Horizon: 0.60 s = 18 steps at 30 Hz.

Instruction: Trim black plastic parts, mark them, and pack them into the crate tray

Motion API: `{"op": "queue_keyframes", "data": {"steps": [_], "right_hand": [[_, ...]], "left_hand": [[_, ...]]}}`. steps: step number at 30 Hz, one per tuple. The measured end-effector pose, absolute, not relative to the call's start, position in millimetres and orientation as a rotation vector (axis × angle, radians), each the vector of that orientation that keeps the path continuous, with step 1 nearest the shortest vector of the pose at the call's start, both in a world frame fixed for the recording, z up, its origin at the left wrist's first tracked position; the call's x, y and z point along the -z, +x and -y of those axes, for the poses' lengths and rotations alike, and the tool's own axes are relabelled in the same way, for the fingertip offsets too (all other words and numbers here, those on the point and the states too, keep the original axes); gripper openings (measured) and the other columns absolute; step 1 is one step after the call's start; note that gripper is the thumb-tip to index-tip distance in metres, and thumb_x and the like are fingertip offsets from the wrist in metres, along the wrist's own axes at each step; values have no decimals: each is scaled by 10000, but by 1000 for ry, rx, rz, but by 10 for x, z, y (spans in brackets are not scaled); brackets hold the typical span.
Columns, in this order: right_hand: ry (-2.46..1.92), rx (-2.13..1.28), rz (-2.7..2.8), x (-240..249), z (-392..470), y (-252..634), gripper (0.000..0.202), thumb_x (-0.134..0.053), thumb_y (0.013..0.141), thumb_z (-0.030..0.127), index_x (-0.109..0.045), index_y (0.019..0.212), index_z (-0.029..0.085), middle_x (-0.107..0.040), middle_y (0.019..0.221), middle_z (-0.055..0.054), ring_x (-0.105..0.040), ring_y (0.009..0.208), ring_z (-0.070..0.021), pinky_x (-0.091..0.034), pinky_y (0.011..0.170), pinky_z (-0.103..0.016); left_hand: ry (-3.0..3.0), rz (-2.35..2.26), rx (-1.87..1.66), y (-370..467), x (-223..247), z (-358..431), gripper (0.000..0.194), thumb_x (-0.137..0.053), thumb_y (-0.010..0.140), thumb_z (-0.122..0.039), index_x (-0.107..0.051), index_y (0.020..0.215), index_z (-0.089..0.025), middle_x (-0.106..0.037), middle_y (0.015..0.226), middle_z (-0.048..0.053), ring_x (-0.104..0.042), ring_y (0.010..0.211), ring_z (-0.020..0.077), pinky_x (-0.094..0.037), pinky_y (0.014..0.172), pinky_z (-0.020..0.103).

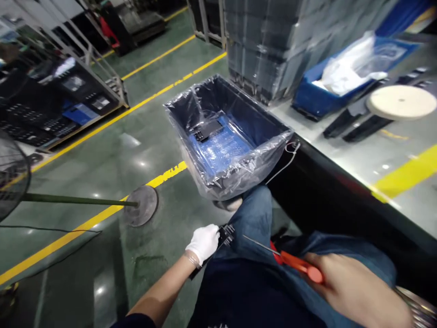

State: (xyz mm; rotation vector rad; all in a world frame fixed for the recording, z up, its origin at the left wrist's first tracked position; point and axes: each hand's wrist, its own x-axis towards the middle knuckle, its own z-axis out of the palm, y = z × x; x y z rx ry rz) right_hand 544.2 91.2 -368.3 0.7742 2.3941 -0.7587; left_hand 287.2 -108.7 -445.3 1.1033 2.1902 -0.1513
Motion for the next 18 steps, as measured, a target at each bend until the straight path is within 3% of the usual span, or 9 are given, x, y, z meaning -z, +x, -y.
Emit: {"op": "queue_keyframes", "data": {"steps": [3,7,15,18], "right_hand": [[654,671,-2166,3645,-912,5178,218,-489,909,203,-706,919,208,-769,880,-86,-739,879,-287,-468,702,-343],[678,677,-2152,3749,-875,4948,248,-496,892,189,-726,972,148,-767,966,-156,-729,956,-336,-456,733,-358],[713,743,-2159,3999,-868,4811,229,-560,857,218,-762,932,142,-765,959,-177,-728,961,-336,-467,730,-347],[734,758,-2197,3983,-869,4953,169,-608,820,205,-772,848,172,-771,871,-143,-745,866,-299,-479,683,-323]], "left_hand": [[1137,-2181,223,2887,4550,1128,350,-363,1002,-288,-685,1007,-152,-730,1035,121,-704,991,270,-495,856,343],[1168,-2173,293,2886,4571,1199,352,-351,1012,-294,-677,992,-166,-724,1028,96,-698,995,253,-481,857,326],[1176,-2149,298,2928,4596,1209,343,-343,1002,-262,-671,984,-164,-711,1027,104,-686,1004,268,-472,870,350],[1123,-2157,246,2949,4581,1194,362,-330,997,-270,-673,1004,-154,-710,1036,126,-686,1004,292,-481,883,385]]}}
